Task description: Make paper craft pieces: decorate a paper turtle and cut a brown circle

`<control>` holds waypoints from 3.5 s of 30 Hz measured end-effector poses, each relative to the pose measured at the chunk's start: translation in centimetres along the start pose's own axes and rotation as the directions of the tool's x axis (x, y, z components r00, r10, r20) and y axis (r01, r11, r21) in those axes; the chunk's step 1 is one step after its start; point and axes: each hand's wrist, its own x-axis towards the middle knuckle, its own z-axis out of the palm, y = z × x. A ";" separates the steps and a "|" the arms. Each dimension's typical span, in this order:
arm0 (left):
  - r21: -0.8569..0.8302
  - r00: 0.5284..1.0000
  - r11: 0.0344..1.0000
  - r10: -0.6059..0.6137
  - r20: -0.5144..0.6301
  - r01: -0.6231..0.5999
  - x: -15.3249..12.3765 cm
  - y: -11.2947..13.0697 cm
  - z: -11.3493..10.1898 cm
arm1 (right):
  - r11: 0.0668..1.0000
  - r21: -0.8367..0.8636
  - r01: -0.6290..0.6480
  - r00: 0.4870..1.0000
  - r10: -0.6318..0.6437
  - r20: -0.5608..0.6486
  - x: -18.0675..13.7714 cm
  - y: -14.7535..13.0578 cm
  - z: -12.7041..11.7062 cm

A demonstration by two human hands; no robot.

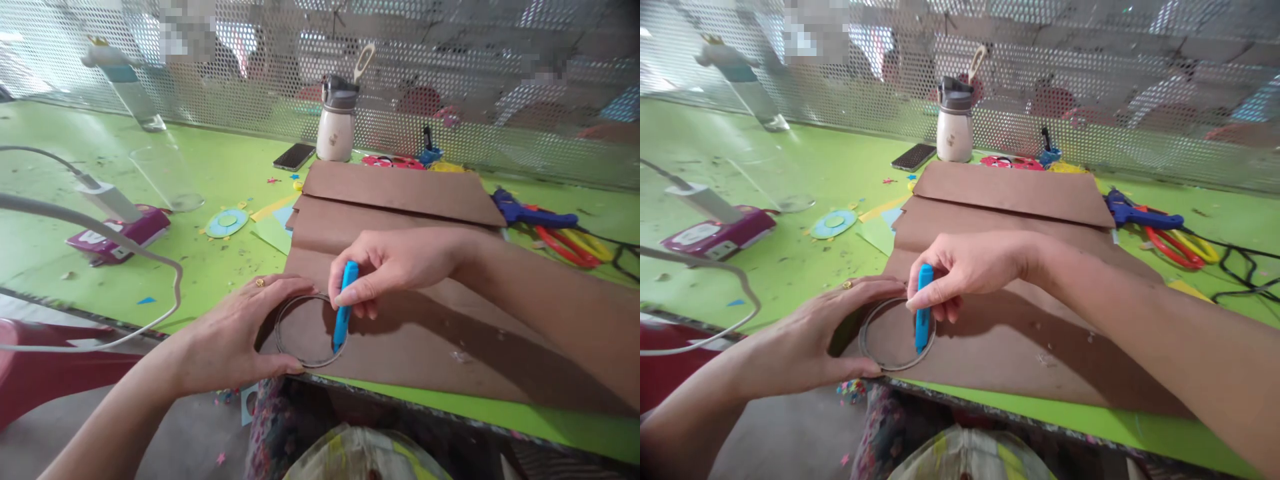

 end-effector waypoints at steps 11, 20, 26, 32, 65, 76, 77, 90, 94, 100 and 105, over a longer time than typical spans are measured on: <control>0.018 1.000 1.000 0.008 -0.002 -0.008 0.0 0.0 0.0 | 0.989 -0.075 0.125 0.957 -0.140 -0.253 -0.1 -0.7 0.0; 0.045 0.999 0.999 0.020 -0.030 -0.018 -0.1 -0.1 0.3 | 0.981 -0.128 0.146 0.851 -0.190 -0.489 -0.2 2.0 5.0; 0.081 0.999 0.997 0.000 -0.038 0.003 0.2 0.1 0.1 | 0.972 -0.193 0.131 0.829 -0.214 -0.516 0.3 2.4 5.6; 0.026 1.000 0.999 -0.028 -0.015 0.028 0.4 0.9 -0.2 | 0.888 -0.458 0.041 0.774 -0.319 -0.547 -0.8 2.3 5.7; -0.001 0.999 1.000 0.028 -0.038 -0.028 0.5 0.2 0.1 | 0.545 -0.827 -0.135 0.805 -0.427 -0.412 -3.0 0.9 8.9; 0.000 1.000 1.000 0.011 -0.028 -0.011 0.6 0.7 -0.1 | 0.708 -0.681 -0.186 0.717 -0.376 -0.587 -3.1 0.3 8.5; 0.003 0.999 1.000 0.015 -0.032 -0.015 0.5 0.8 -0.1 | 0.717 -0.673 -0.182 0.711 -0.376 -0.593 -3.0 0.4 8.4; 0.002 0.999 1.000 0.024 -0.026 -0.024 0.6 0.6 0.0 | 0.660 -0.750 -0.051 0.784 -0.439 -0.440 -1.6 2.0 6.3; -0.011 0.999 1.000 0.020 -0.025 -0.020 0.6 0.8 -0.1 | 0.640 -0.761 -0.107 0.816 -0.381 -0.435 -2.5 1.0 6.7; -0.005 0.999 1.000 0.027 -0.025 -0.027 0.5 0.6 -0.1 | 0.604 -0.765 -0.223 0.850 -0.264 -0.456 -2.5 -1.7 8.0; -0.003 0.998 0.999 0.042 -0.039 -0.042 0.6 0.5 -0.1 | 0.676 -0.716 -0.173 0.878 -0.224 -0.423 -1.4 -2.6 8.2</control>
